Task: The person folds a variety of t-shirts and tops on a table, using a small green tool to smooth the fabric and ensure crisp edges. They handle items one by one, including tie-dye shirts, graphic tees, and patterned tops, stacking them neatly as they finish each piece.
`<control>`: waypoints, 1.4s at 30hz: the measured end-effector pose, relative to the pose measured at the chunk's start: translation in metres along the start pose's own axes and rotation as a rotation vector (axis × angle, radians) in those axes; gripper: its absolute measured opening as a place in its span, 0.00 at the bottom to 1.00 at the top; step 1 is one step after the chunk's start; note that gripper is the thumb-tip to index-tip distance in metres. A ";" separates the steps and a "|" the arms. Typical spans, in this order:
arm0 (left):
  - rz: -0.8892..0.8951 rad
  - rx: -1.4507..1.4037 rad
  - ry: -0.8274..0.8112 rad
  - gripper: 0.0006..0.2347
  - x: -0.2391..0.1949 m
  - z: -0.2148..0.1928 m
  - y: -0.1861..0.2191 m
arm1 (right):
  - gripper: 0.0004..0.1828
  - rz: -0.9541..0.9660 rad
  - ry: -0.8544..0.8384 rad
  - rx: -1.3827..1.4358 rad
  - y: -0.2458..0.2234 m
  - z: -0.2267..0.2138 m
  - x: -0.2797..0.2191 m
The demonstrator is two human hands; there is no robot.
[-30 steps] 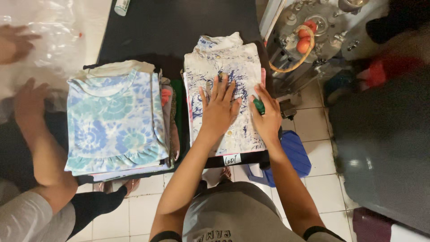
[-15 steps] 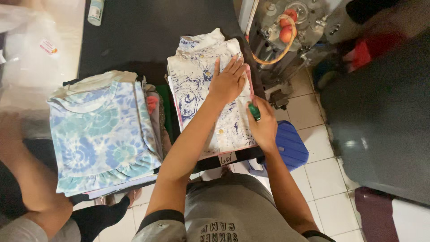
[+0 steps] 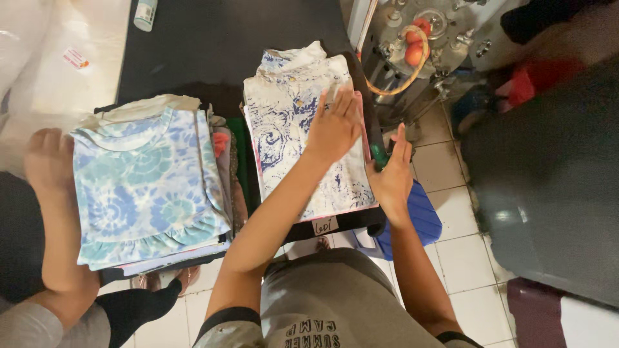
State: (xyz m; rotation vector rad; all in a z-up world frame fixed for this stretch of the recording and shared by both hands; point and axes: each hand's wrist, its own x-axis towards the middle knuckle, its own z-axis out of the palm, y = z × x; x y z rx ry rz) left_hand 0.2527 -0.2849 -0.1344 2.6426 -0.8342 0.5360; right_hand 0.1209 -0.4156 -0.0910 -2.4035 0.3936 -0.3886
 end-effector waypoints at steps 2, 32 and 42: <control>-0.013 0.029 -0.012 0.27 -0.012 -0.002 0.015 | 0.53 -0.025 -0.028 0.014 -0.001 0.008 -0.005; -0.109 -0.044 0.005 0.22 0.024 -0.007 -0.028 | 0.22 -0.329 -0.057 0.362 0.011 -0.027 0.008; -0.195 0.005 -0.021 0.18 0.056 0.055 -0.040 | 0.25 -0.082 -0.175 0.416 0.010 -0.005 0.010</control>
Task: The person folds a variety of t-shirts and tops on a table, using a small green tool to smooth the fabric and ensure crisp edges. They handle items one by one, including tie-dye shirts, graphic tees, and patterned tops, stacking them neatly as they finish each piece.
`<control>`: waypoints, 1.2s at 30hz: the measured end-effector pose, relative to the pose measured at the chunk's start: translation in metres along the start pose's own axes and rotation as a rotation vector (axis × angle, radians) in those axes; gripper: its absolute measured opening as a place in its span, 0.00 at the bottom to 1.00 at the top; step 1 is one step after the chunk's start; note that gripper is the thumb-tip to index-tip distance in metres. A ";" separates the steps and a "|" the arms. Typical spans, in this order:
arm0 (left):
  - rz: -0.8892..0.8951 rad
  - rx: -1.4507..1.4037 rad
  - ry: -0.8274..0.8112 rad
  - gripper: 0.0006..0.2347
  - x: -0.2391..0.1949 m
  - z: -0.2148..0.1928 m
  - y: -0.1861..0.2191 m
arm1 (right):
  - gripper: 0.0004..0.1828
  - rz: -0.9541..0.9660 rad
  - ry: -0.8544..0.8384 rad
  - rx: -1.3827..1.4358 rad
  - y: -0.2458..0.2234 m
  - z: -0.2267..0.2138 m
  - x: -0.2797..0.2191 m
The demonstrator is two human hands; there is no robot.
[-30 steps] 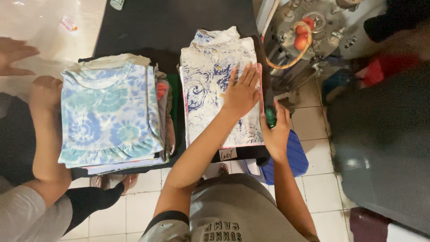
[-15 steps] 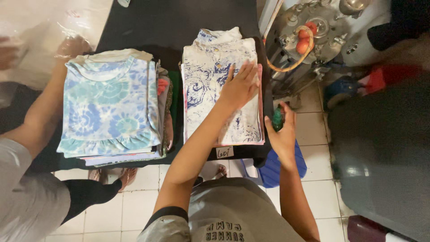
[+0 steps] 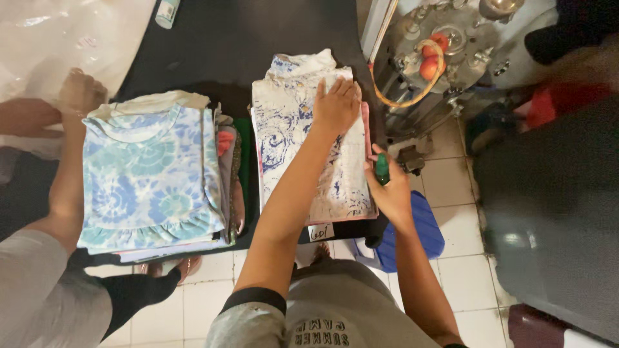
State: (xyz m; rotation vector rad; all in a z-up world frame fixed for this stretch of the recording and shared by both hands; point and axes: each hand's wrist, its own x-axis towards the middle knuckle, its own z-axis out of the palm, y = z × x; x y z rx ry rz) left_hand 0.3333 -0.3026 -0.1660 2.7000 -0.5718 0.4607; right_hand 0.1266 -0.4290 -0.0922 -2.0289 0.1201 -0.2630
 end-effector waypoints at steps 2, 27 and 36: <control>0.012 0.021 0.001 0.19 0.000 0.007 -0.003 | 0.24 -0.029 0.013 -0.020 0.003 -0.004 -0.001; -0.507 -0.520 0.036 0.29 -0.246 -0.190 0.024 | 0.30 -0.076 -0.309 0.293 -0.058 -0.035 -0.060; -0.520 -0.711 0.029 0.28 -0.265 -0.207 0.022 | 0.28 0.648 -0.523 1.150 -0.062 0.010 -0.068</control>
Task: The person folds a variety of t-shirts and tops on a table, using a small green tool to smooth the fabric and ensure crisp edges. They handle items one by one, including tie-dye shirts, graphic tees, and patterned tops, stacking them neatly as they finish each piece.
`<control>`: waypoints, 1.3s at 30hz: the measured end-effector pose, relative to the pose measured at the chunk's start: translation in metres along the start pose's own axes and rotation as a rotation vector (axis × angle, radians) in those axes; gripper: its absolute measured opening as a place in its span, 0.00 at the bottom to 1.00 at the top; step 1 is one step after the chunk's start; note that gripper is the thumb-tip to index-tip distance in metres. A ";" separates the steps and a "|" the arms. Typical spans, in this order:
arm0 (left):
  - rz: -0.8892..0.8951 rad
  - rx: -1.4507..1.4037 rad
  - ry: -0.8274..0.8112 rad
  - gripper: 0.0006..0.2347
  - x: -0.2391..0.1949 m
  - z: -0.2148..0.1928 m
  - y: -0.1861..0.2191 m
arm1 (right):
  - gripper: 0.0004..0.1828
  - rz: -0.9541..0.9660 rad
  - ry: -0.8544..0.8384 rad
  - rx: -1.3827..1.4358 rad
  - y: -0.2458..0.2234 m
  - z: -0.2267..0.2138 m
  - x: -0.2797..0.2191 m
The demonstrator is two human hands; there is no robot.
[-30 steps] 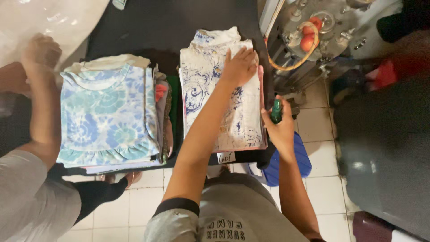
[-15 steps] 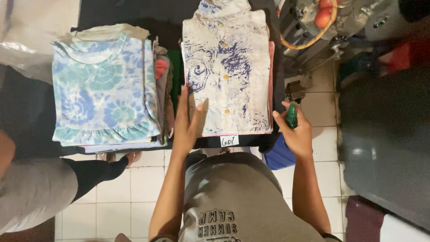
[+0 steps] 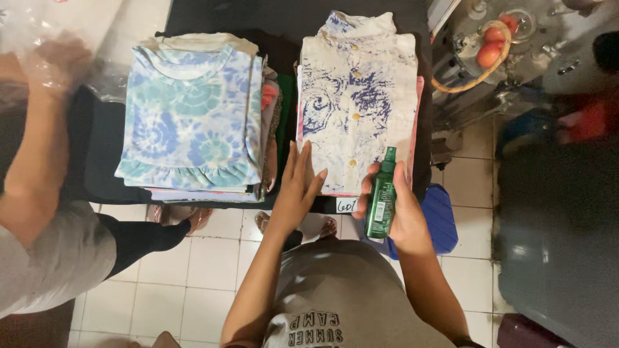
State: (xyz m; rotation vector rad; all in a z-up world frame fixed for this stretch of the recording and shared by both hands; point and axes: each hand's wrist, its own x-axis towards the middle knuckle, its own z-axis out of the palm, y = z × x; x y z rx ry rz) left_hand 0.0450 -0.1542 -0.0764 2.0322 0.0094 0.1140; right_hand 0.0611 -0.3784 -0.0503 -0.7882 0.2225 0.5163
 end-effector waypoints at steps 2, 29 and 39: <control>0.019 0.038 -0.009 0.28 -0.008 -0.003 0.005 | 0.27 0.002 -0.143 0.096 0.003 -0.001 -0.003; 0.287 -0.022 -0.109 0.18 -0.011 -0.090 0.035 | 0.30 -0.572 0.156 -0.580 0.046 0.068 0.019; 0.206 0.100 0.244 0.14 0.006 -0.193 0.013 | 0.32 -0.688 0.275 -1.581 0.051 0.183 0.145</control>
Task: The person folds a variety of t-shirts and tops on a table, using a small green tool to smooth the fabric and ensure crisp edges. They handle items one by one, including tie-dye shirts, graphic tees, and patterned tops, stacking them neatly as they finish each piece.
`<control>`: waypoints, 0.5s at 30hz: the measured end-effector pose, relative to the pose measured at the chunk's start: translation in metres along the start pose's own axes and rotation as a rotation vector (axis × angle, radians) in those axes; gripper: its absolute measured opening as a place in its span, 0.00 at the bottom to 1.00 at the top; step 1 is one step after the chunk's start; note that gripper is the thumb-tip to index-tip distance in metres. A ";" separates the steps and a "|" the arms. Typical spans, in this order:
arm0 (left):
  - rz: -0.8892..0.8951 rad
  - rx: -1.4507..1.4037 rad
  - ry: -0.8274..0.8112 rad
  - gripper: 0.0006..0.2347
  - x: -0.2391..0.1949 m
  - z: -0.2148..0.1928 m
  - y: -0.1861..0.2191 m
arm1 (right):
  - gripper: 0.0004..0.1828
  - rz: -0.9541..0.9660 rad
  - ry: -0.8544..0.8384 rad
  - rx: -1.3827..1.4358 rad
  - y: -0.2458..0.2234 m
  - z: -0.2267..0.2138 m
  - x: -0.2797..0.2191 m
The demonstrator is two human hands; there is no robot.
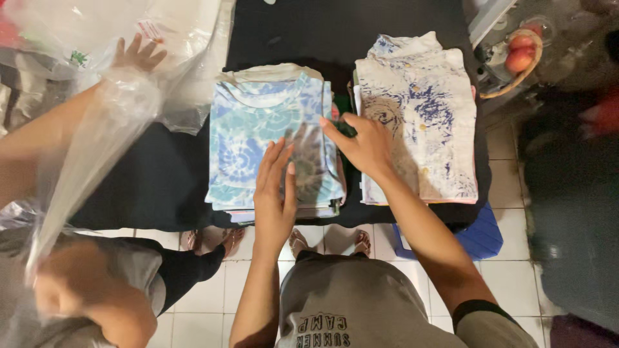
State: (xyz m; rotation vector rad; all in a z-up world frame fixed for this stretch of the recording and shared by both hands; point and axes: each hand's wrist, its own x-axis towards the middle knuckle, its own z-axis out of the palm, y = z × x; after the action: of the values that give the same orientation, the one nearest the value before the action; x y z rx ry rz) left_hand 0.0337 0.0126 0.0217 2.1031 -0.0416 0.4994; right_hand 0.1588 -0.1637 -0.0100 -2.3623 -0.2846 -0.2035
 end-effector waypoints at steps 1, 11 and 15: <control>-0.009 0.003 0.017 0.14 0.002 -0.006 -0.005 | 0.33 -0.048 0.029 -0.049 -0.004 0.006 0.011; 0.002 -0.069 -0.069 0.15 0.045 -0.053 -0.062 | 0.31 0.116 0.106 -0.154 -0.025 0.044 0.030; 0.003 -0.074 -0.058 0.16 0.053 -0.074 -0.078 | 0.27 0.107 0.140 -0.131 -0.040 0.044 0.028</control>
State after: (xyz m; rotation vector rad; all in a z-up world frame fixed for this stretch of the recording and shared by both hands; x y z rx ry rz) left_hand 0.0742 0.1249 0.0140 2.0450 -0.0948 0.4325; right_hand 0.1778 -0.1007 -0.0085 -2.4701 -0.0797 -0.3436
